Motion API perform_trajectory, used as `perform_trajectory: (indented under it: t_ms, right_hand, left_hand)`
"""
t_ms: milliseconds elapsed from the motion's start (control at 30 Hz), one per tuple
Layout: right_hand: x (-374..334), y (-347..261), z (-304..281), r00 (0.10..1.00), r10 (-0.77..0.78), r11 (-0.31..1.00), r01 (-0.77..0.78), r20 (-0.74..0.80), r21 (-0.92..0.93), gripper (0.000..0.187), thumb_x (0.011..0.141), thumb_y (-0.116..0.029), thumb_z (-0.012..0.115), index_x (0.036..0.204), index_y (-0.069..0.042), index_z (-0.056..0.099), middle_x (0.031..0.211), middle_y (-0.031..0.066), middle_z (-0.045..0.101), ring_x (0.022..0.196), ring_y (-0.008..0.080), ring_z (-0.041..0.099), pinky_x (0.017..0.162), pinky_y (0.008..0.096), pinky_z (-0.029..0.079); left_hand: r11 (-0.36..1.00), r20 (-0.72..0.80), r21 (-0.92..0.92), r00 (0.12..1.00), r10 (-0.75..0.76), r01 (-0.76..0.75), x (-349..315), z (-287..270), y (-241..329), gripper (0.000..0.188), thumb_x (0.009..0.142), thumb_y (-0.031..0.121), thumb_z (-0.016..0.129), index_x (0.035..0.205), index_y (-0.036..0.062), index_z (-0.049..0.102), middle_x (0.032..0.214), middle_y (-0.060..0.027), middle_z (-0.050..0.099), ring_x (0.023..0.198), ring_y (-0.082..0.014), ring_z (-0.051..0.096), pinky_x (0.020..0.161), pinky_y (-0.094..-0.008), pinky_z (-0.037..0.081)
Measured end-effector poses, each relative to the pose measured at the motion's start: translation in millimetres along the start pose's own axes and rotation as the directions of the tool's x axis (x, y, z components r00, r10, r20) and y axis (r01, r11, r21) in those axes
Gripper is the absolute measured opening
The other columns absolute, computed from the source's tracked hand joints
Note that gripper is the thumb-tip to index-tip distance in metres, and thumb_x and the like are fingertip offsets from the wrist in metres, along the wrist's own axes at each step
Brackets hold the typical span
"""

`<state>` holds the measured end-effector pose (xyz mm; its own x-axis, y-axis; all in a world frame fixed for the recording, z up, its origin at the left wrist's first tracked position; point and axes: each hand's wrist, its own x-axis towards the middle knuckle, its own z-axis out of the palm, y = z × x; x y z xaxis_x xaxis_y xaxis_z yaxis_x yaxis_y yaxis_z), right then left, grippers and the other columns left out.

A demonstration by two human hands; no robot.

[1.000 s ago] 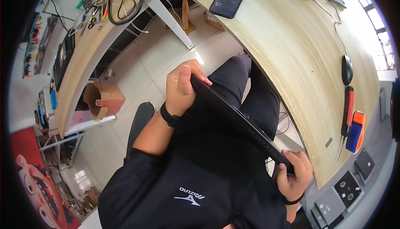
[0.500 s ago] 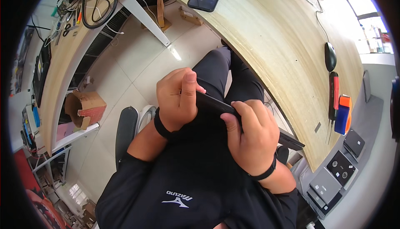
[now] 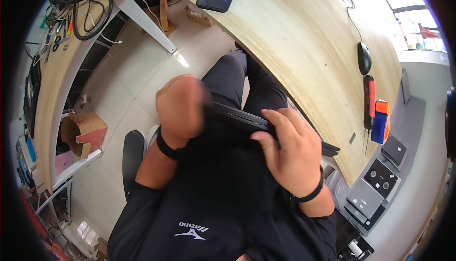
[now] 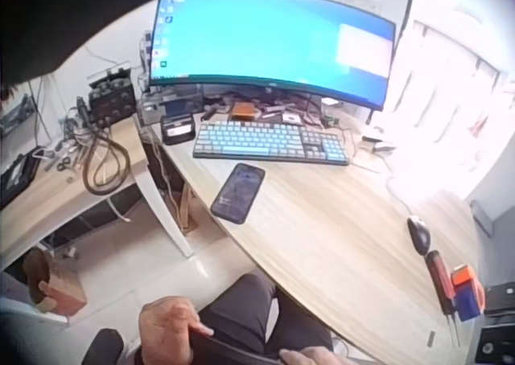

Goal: The person assembles a laptop by aligning the bottom case with the main chassis and securing it with screws. Using a red electric screwdriver, the person fastens multiple screws into the bottom panel. The task concludes with the person handing the assembled laptop to another individual.

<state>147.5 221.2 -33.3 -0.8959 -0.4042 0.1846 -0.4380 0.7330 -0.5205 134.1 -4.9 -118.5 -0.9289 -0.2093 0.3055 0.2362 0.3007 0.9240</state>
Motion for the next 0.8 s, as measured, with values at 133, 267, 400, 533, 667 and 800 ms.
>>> perform_trajectory:
  t_ms: [133, 267, 400, 533, 667, 800]
  right_hand:
    - [-8, 17, -10, 1.0, 0.017, 0.997, -0.017, -0.01, 0.07, 0.024, 0.081, -0.012, 0.078, 0.1, -0.002, 0.068, 0.083, 0.012, 0.063, 0.071, 0.0309, 0.062, 0.063, 0.0367, 0.048]
    - [-13, 23, -3, 1.0, -0.006, 0.997, 0.008, -0.029, 0.075, 0.02, 0.079, -0.008, 0.077, 0.096, -0.004, 0.067, 0.081, 0.0101, 0.059, 0.069, 0.0296, 0.06, 0.062, 0.0366, 0.047]
    - [-8, 26, 0, 1.0, -0.008, 0.999, 0.009, -0.021, 0.045, 0.019, 0.078, -0.007, 0.076, 0.094, -0.004, 0.066, 0.082, 0.0095, 0.058, 0.069, 0.0301, 0.059, 0.062, 0.0367, 0.047]
    - [-2, 29, 1, 1.0, -0.008, 0.999, 0.009, -0.029, 0.051, 0.022, 0.079, -0.012, 0.079, 0.096, -0.005, 0.066, 0.083, 0.0094, 0.058, 0.07, 0.0304, 0.059, 0.062, 0.0374, 0.047]
    - [-8, 36, -11, 0.995, 0.097, 0.992, -0.099, 0.033, 0.078, 0.029, 0.078, -0.018, 0.083, 0.099, -0.002, 0.07, 0.087, 0.0122, 0.065, 0.076, 0.0316, 0.064, 0.067, 0.0363, 0.05]
    - [-25, 55, -46, 0.976, 0.211, 0.977, -0.21, 0.058, -0.024, 0.026, 0.08, -0.018, 0.08, 0.097, -0.001, 0.071, 0.086, 0.0127, 0.067, 0.079, 0.0329, 0.066, 0.07, 0.0373, 0.051]
  left_hand:
    - [0.995, 0.031, 0.075, 0.997, 0.07, -0.072, 11, -2, 8, 0.038, 0.101, 0.013, 0.055, 0.066, -0.0007, 0.053, 0.058, -0.0086, 0.053, 0.052, -0.0215, 0.049, 0.053, -0.0319, 0.04]
    - [0.84, 0.294, 0.406, 0.922, 0.252, -0.359, 29, -15, 30, 0.035, 0.088, 0.008, 0.07, 0.062, 0.0045, 0.048, 0.057, -0.0073, 0.045, 0.053, -0.0284, 0.046, 0.052, -0.0387, 0.038]
    - [0.702, 0.438, 0.384, 0.788, 0.433, -0.599, 34, 6, 42, 0.035, 0.086, 0.018, 0.074, 0.064, 0.0085, 0.049, 0.063, -0.0061, 0.047, 0.062, -0.0256, 0.051, 0.057, -0.0397, 0.041]
    - [0.7, 0.505, 0.302, 0.732, 0.458, -0.647, 27, 39, 46, 0.038, 0.089, 0.028, 0.074, 0.064, 0.0117, 0.05, 0.064, -0.0043, 0.047, 0.063, -0.0227, 0.051, 0.057, -0.0364, 0.041]
    - [0.657, 0.516, 0.372, 0.734, 0.441, -0.656, 35, 49, 43, 0.042, 0.09, 0.029, 0.074, 0.061, 0.0126, 0.048, 0.059, -0.0036, 0.043, 0.056, -0.0231, 0.048, 0.054, -0.0358, 0.039]
    - [0.661, 0.508, 0.388, 0.747, 0.428, -0.642, 43, 50, 40, 0.044, 0.091, 0.027, 0.074, 0.06, 0.0117, 0.046, 0.057, -0.0039, 0.041, 0.054, -0.0244, 0.047, 0.051, -0.0374, 0.037]
